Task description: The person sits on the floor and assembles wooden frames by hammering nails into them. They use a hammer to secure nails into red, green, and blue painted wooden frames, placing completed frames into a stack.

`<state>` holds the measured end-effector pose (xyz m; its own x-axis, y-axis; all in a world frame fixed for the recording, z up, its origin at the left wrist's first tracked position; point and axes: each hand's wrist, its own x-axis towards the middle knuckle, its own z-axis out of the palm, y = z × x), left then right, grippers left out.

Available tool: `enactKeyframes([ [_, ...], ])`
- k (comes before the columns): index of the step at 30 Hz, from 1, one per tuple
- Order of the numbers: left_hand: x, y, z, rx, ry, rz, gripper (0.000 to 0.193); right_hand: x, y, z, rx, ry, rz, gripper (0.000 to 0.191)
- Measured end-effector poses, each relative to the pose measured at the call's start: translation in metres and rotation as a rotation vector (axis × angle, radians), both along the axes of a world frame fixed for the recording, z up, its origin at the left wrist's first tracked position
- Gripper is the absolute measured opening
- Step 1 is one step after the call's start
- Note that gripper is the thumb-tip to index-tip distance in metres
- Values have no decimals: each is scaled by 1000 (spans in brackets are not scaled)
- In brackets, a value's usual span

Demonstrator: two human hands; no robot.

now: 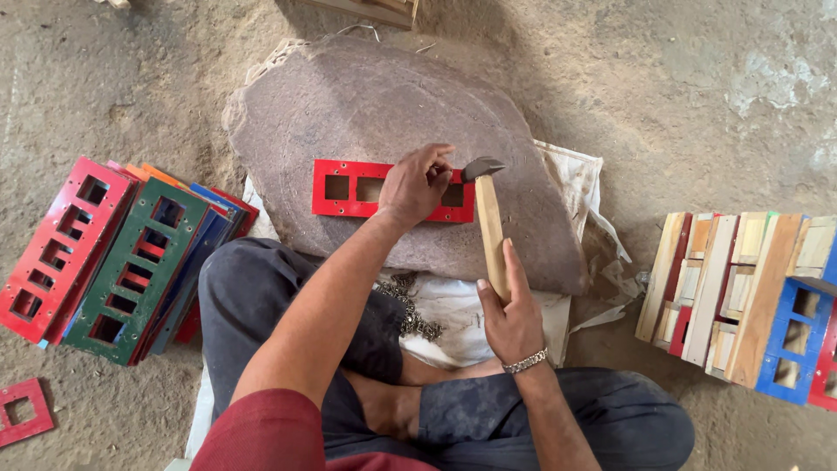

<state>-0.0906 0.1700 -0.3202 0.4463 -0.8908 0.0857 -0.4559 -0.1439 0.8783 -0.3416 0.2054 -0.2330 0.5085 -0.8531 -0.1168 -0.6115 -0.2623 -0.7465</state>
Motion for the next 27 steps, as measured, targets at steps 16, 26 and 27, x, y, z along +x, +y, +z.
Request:
enactKeyframes([
  [16,0,1,7,-2,73,14,48,12,-7,12,-12,122,37,71],
  [26,0,1,7,-31,88,10,50,11,-5,7,81,246,-7,76],
  [27,0,1,8,-53,88,7,50,11,-5,6,11,196,17,74],
])
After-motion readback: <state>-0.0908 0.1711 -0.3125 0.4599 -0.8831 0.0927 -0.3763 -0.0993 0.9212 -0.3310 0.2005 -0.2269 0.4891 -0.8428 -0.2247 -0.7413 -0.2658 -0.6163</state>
